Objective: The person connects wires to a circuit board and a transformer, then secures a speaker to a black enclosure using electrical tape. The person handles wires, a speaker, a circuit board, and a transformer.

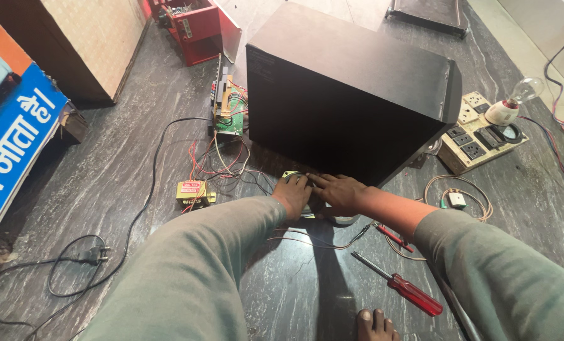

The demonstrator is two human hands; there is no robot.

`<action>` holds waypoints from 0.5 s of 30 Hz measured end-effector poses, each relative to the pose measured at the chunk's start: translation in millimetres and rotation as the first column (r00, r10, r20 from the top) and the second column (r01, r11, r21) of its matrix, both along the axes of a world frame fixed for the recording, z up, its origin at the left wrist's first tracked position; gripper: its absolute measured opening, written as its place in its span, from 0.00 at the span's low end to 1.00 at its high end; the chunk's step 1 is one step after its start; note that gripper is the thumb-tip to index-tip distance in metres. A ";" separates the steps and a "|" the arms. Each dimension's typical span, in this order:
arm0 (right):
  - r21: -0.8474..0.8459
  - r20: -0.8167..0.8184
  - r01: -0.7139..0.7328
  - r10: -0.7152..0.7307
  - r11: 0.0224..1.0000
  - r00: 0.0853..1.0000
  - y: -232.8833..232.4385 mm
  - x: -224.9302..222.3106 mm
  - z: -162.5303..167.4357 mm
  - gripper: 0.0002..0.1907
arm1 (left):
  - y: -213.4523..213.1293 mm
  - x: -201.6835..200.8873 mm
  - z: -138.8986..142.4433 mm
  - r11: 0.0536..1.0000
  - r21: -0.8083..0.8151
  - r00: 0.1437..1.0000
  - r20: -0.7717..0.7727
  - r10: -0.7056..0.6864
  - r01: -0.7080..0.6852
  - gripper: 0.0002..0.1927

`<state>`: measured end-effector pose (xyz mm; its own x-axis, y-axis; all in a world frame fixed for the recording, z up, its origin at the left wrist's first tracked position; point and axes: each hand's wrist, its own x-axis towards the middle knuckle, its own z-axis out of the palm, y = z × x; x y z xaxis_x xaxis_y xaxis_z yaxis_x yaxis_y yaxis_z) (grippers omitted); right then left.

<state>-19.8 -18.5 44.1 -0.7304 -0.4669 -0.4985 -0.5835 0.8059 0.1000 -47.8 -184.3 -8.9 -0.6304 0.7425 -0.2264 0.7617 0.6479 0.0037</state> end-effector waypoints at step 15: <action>-0.024 0.000 -0.030 0.030 0.999 1.000 20.6 13.6 2.2 0.38 | 22.8 30.8 -2.2 1.000 0.018 0.999 0.033 -0.006 0.005 0.30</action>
<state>-6.1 2.1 46.3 -0.7155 -0.5005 -0.4874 -0.6074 0.7903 0.0802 -16.9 -161.5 -11.1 -0.6188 0.7501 -0.2334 0.7645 0.6433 0.0404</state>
